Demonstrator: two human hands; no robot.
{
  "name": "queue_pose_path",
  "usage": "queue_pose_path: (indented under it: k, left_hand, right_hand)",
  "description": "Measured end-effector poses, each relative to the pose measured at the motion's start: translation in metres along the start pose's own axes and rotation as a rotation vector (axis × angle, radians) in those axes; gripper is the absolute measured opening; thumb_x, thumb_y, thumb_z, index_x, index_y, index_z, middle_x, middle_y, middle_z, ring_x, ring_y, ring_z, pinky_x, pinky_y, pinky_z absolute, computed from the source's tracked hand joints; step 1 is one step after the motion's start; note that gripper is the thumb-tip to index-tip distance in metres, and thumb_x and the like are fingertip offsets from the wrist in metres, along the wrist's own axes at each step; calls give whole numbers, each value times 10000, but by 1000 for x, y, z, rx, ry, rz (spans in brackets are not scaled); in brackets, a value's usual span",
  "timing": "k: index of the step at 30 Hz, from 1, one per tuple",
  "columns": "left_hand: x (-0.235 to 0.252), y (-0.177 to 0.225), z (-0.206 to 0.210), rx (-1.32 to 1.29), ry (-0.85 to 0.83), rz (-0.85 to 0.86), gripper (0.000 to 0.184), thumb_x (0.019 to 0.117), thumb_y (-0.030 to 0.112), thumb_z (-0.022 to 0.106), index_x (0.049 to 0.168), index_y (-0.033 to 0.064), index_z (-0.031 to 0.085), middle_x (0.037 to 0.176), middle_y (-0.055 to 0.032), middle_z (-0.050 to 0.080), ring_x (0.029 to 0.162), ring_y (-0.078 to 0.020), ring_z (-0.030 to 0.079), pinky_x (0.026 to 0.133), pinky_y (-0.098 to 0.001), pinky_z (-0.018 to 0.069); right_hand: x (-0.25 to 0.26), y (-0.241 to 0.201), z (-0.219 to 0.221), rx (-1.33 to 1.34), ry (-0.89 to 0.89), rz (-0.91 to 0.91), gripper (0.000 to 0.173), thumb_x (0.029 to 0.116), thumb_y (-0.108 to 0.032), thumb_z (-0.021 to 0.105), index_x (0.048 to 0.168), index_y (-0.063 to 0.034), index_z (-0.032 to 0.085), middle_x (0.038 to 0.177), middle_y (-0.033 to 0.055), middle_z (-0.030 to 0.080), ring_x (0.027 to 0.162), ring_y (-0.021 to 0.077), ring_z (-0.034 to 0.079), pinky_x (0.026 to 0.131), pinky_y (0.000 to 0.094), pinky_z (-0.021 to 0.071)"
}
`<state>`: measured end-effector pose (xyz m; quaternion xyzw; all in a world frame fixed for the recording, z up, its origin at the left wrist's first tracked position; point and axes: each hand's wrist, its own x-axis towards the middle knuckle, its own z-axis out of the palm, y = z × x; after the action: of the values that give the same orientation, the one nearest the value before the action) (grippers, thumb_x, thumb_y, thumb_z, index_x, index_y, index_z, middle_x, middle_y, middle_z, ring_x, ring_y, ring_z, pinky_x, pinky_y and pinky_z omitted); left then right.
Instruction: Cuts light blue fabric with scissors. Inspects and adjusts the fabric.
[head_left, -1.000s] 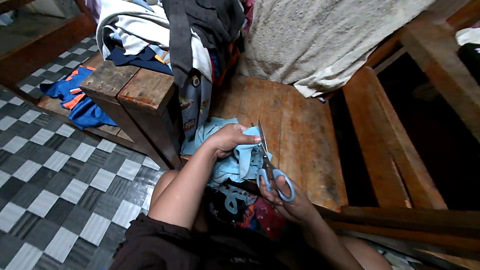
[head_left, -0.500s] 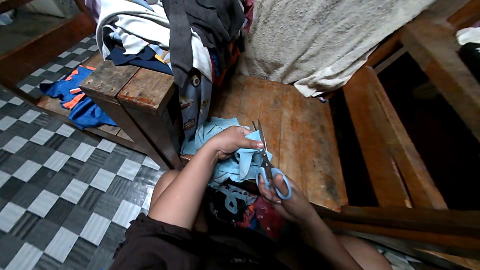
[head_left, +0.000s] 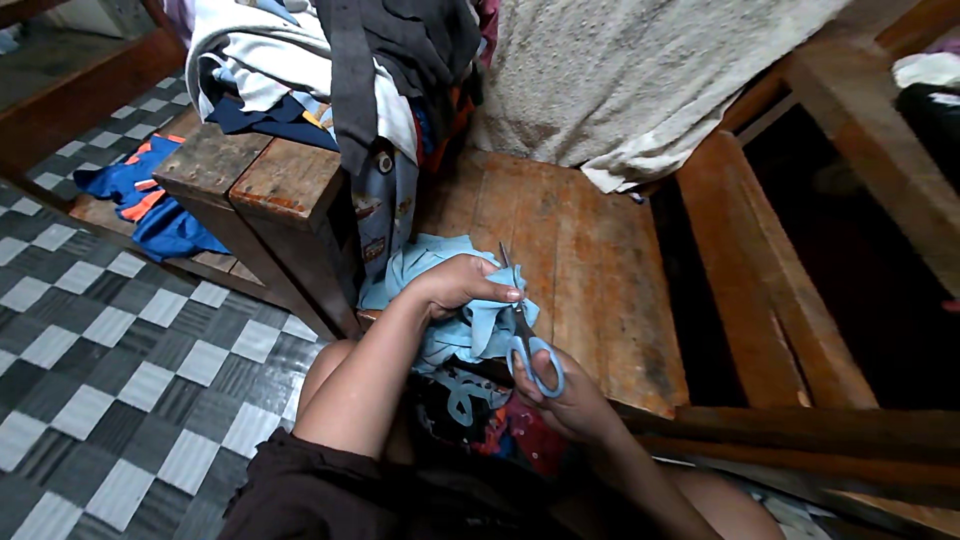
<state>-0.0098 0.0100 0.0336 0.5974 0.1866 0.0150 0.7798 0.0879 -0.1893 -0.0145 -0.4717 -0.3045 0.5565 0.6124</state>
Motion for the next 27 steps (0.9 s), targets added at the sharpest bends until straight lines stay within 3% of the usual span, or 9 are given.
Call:
queue_pose_path:
  k: [6, 9, 13, 15, 18, 20, 22, 24, 27]
  left_hand:
    - [1, -4, 1, 87, 116, 33, 159, 1040, 94, 544, 988, 6, 666, 846, 26, 672, 763, -18, 629, 768, -225, 537]
    - [-6, -1, 3, 231, 275, 32, 339, 1104, 240, 443, 1084, -11, 672, 919, -33, 714, 800, -60, 663, 782, -264, 554]
    - [-33, 19, 22, 876, 505, -17, 460, 1113, 343, 402, 1120, -13, 693, 1042, -212, 692, 1010, -343, 666, 918, -574, 499]
    - [-45, 29, 39, 1029, 536, -55, 478, 1114, 368, 383, 1157, -1, 684, 1089, -233, 694, 1081, -395, 665, 949, -620, 485]
    - [-65, 38, 60, 752, 447, 153, 393, 1111, 275, 414, 1140, -7, 685, 986, -145, 699, 922, -228, 671, 867, -447, 533]
    - [-73, 35, 69, 209, 261, 400, 375, 1100, 184, 338, 1165, -5, 655, 973, -34, 709, 829, -66, 679, 778, -261, 585]
    - [-77, 37, 78, -319, 114, 552, 389, 1104, 314, 324, 1203, 95, 630, 1033, -30, 746, 872, -109, 726, 779, -287, 612]
    - [-73, 37, 73, -550, 165, 658, 385, 1092, 421, 383, 1290, 192, 622, 1142, -35, 739, 1008, -164, 723, 889, -344, 602]
    - [-59, 13, 65, -244, 488, 561, 484, 1120, 388, 208, 1441, 153, 485, 1280, -33, 659, 1131, -158, 658, 964, -373, 558]
  right_hand:
    - [1, -7, -8, -19, 124, -65, 463, 860, -631, 689, 932, -187, 584, 619, -125, 542, 484, -40, 461, 464, 124, 392]
    - [3, -15, -17, -19, 218, -126, 355, 1009, -505, 548, 949, -154, 551, 613, -120, 543, 465, -41, 439, 452, 113, 372]
    - [8, -23, -26, -85, 322, -176, 244, 1097, -255, 343, 1019, -93, 508, 673, -86, 611, 478, -28, 474, 467, 111, 401]
    - [11, -22, -28, -127, 315, -195, 189, 1095, -197, 340, 1072, -68, 475, 788, -63, 641, 526, -21, 508, 516, 116, 444]
    - [12, -18, -27, -227, 265, -204, 263, 1012, -168, 481, 1222, -17, 430, 1004, -24, 662, 732, 9, 624, 682, 184, 540]
    - [7, -16, -18, -280, 237, -215, 461, 928, -69, 593, 1327, 37, 388, 1113, 10, 622, 953, 14, 632, 840, 212, 554]
    - [5, -13, -10, -334, 217, -232, 660, 828, -72, 713, 1375, 76, 375, 1170, 60, 632, 1033, 42, 643, 897, 240, 559]
    - [3, -11, -1, -320, 237, -270, 595, 783, -82, 756, 1295, 44, 481, 1058, 22, 661, 950, 31, 653, 851, 234, 568]
    - [-1, -16, 6, -85, 226, -295, 279, 806, 68, 650, 1030, -47, 528, 802, -37, 643, 695, 45, 632, 670, 214, 566]
